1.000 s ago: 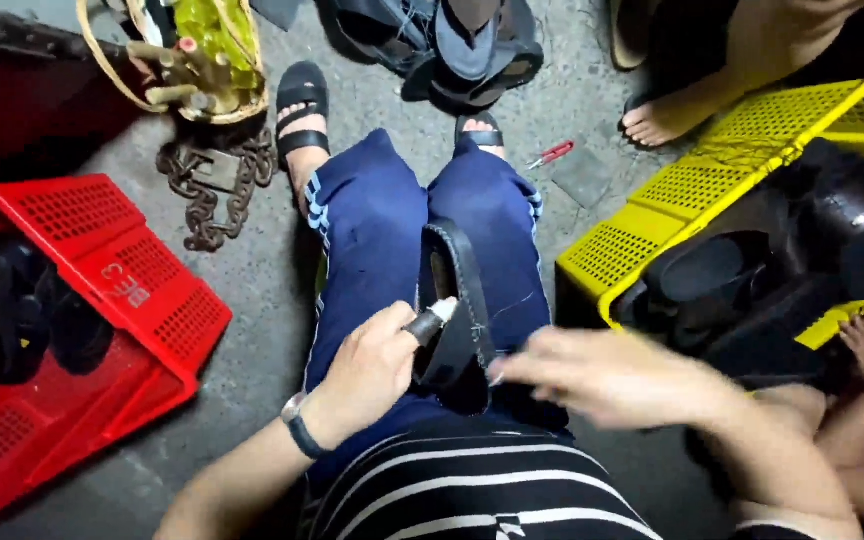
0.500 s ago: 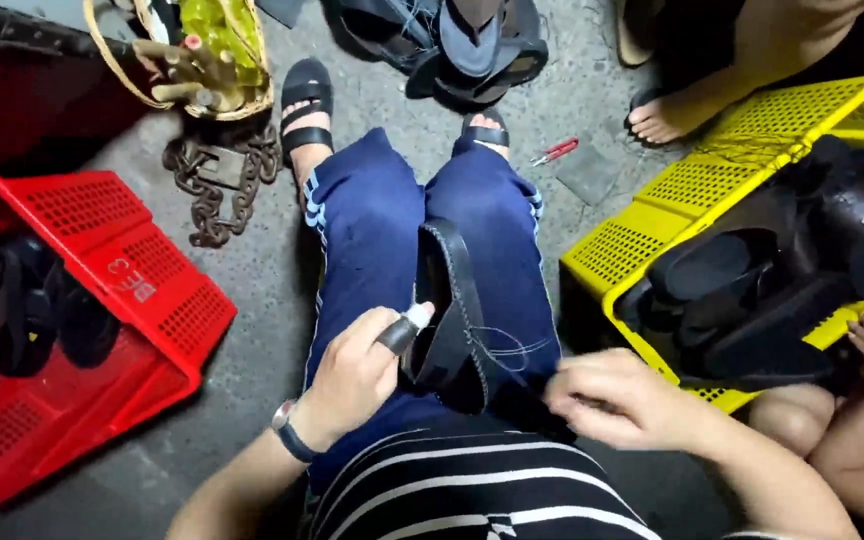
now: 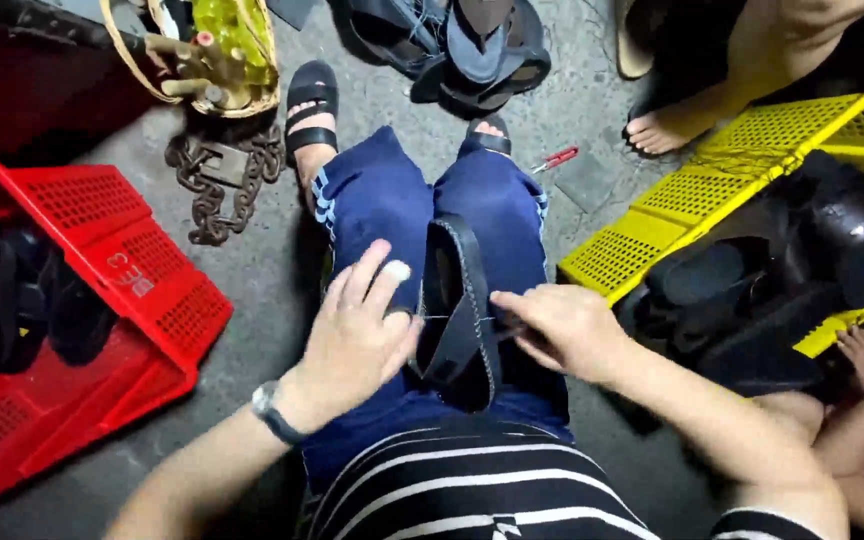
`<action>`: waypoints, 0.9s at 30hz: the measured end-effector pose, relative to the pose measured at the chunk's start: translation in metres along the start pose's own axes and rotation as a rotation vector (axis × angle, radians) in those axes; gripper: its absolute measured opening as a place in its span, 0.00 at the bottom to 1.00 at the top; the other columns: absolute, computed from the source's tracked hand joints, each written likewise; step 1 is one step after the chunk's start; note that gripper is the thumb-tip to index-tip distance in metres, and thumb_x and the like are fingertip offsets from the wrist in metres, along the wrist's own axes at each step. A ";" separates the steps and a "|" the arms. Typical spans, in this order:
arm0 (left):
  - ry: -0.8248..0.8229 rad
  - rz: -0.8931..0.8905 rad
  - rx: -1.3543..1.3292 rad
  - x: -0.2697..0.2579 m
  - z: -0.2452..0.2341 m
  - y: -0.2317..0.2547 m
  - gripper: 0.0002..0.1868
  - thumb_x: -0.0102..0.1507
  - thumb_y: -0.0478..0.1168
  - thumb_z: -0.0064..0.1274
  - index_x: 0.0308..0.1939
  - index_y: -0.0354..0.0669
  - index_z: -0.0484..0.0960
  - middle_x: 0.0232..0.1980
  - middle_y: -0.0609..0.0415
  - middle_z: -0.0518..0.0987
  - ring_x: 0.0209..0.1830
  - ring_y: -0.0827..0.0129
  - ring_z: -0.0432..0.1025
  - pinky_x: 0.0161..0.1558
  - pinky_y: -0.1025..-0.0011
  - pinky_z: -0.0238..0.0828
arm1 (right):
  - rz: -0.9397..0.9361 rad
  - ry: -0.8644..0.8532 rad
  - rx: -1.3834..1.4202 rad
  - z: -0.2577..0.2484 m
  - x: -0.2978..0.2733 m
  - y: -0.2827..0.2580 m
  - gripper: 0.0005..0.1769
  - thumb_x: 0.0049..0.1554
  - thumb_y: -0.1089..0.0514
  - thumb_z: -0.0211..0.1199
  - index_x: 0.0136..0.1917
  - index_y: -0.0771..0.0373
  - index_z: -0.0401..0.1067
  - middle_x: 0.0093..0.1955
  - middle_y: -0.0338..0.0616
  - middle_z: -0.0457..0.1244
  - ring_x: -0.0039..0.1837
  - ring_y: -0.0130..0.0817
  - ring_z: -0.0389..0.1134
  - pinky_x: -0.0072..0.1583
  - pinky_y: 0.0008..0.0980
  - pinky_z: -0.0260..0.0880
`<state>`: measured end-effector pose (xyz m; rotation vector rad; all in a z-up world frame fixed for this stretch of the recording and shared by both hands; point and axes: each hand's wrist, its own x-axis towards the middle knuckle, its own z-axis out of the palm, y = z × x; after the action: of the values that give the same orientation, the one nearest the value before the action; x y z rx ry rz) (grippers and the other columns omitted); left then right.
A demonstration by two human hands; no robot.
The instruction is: Hand-sewing the components of a sandal together using a needle and thread.
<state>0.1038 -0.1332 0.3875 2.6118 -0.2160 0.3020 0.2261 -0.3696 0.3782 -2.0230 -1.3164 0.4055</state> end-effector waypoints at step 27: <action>0.281 0.049 -0.472 -0.012 0.061 0.007 0.17 0.56 0.32 0.55 0.47 0.33 0.69 0.46 0.36 0.74 0.47 0.41 0.72 0.52 0.43 0.71 | -0.174 -0.230 -0.454 -0.015 0.005 -0.023 0.26 0.51 0.59 0.48 0.64 0.57 0.65 0.44 0.44 0.56 0.34 0.36 0.60 0.35 0.32 0.65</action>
<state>0.1017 -0.1683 0.3361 2.0752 -0.2217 0.5568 0.2212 -0.3646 0.4051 -2.2477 -1.8462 0.2810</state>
